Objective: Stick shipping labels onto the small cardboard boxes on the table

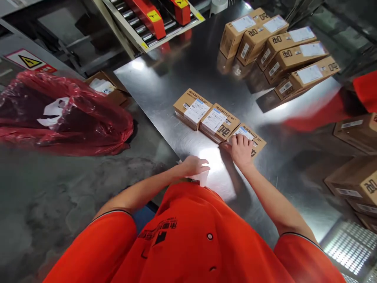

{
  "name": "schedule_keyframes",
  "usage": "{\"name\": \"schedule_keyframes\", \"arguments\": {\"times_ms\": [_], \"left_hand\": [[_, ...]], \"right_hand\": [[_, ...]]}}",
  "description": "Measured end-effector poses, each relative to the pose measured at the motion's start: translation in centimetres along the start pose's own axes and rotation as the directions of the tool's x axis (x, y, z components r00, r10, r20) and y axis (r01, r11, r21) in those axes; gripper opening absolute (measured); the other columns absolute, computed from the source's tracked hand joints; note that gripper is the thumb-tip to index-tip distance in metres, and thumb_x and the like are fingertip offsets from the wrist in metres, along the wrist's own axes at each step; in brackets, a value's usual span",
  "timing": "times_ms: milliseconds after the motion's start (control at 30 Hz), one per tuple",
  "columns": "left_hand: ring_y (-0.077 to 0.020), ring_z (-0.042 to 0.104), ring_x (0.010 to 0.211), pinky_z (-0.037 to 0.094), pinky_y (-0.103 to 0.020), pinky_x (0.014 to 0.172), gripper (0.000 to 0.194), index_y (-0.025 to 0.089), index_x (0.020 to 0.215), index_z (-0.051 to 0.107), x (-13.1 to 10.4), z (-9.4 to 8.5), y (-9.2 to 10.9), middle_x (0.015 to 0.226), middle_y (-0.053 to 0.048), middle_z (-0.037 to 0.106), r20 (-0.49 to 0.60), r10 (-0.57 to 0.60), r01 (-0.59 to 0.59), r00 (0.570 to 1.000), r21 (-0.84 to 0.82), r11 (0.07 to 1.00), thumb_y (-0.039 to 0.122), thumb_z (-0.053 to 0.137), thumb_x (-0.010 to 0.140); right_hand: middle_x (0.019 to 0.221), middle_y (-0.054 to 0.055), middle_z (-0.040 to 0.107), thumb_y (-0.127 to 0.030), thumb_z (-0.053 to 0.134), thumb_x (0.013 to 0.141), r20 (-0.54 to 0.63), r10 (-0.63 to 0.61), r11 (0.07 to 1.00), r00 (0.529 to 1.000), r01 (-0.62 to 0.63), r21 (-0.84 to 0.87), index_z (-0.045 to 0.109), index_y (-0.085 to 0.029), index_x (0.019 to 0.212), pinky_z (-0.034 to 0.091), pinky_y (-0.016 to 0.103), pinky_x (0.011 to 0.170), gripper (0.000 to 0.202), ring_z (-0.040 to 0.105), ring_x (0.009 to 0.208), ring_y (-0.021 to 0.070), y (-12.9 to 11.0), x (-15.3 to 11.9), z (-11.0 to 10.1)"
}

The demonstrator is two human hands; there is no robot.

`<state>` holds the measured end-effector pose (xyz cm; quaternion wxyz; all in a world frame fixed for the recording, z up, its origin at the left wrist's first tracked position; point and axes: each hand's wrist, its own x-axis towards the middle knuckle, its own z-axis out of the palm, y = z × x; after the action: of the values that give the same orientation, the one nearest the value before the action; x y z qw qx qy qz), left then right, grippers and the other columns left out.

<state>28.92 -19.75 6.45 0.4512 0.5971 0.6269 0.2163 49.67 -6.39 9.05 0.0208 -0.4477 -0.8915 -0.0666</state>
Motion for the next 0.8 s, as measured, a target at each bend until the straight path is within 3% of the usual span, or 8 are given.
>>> {"name": "schedule_keyframes", "arguments": {"times_ms": [100,233,300,367,533,700,800], "left_hand": [[-0.0276,0.069,0.085,0.043,-0.031,0.079,0.049,0.023,0.137,0.064,4.3,-0.7,4.0,0.08,-0.011,0.072,0.035,0.197,-0.198,0.98,0.294,0.935,0.036,0.066,0.089],[-0.0306,0.069,0.089,0.044,-0.034,0.078,0.052,0.022,0.147,0.054,8.4,-1.2,6.5,0.093,-0.016,0.073,0.062,0.293,-0.285,0.954,0.488,0.825,0.023,0.056,0.095],[-0.0294,0.069,0.088,0.044,-0.034,0.078,0.05,0.023,0.142,0.059,9.2,-1.0,6.4,0.089,-0.015,0.073,0.077,0.285,-0.284,0.956,0.495,0.821,0.016,0.055,0.092],[-0.0282,0.069,0.085,0.044,-0.034,0.078,0.048,0.023,0.14,0.061,9.5,-0.4,6.2,0.087,-0.014,0.073,0.054,0.282,-0.274,0.958,0.476,0.836,0.016,0.055,0.093],[-0.0294,0.067,0.091,0.043,-0.034,0.076,0.045,0.02,0.143,0.059,9.9,1.2,6.4,0.095,-0.019,0.073,0.007,0.316,-0.273,0.949,0.525,0.806,0.028,0.047,0.1],[-0.0274,0.067,0.089,0.043,-0.034,0.076,0.051,0.023,0.145,0.057,10.4,1.5,5.4,0.093,-0.018,0.074,-0.028,0.314,-0.249,0.949,0.542,0.803,0.015,0.041,0.097],[-0.0276,0.068,0.089,0.043,-0.033,0.075,0.055,0.027,0.149,0.053,10.5,1.6,4.9,0.095,-0.017,0.075,-0.034,0.3,-0.235,0.953,0.542,0.807,0.016,0.044,0.096]], "right_hand": [[0.134,0.024,0.054,-0.038,0.044,0.101,0.044,-0.005,1.0,0.999,0.006,-0.014,0.056,-0.008,0.133,0.036,0.048,0.094,0.046,0.046,0.117,0.0373,0.1,-0.1,0.2],[0.145,0.019,0.05,-0.02,0.037,0.101,0.016,-0.088,0.993,0.996,0.086,0.075,0.048,-0.007,0.145,0.036,0.046,0.108,0.047,0.041,0.132,0.0329,2.5,-1.6,-0.1],[0.147,0.018,0.05,-0.014,0.037,0.098,0.009,-0.175,0.972,0.985,0.171,0.161,0.047,-0.009,0.146,0.035,0.044,0.113,0.05,0.041,0.136,0.0287,4.2,-2.7,-0.2],[0.147,0.018,0.05,-0.018,0.043,0.097,0.005,-0.185,0.96,0.983,0.18,0.217,0.05,-0.01,0.144,0.036,0.045,0.115,0.048,0.042,0.137,0.0277,5.2,-3.4,-0.1],[0.156,0.027,0.037,-0.045,0.051,0.097,-0.049,0.133,0.988,0.99,-0.129,0.08,0.041,-0.003,0.15,0.026,0.064,0.115,0.068,0.028,0.145,0.0432,4.2,-3.1,1.0],[0.158,0.03,0.031,-0.042,0.048,0.098,0.032,0.03,1.0,0.999,-0.03,0.005,0.032,0.003,0.153,0.026,0.062,0.116,0.074,0.025,0.147,0.0446,4.3,-2.9,1.0],[0.155,0.035,0.032,-0.056,0.048,0.097,0.008,0.098,0.995,0.995,-0.098,-0.031,0.032,0.008,0.151,0.026,0.064,0.115,0.085,0.028,0.144,0.0479,5.0,-3.0,0.5]]}}
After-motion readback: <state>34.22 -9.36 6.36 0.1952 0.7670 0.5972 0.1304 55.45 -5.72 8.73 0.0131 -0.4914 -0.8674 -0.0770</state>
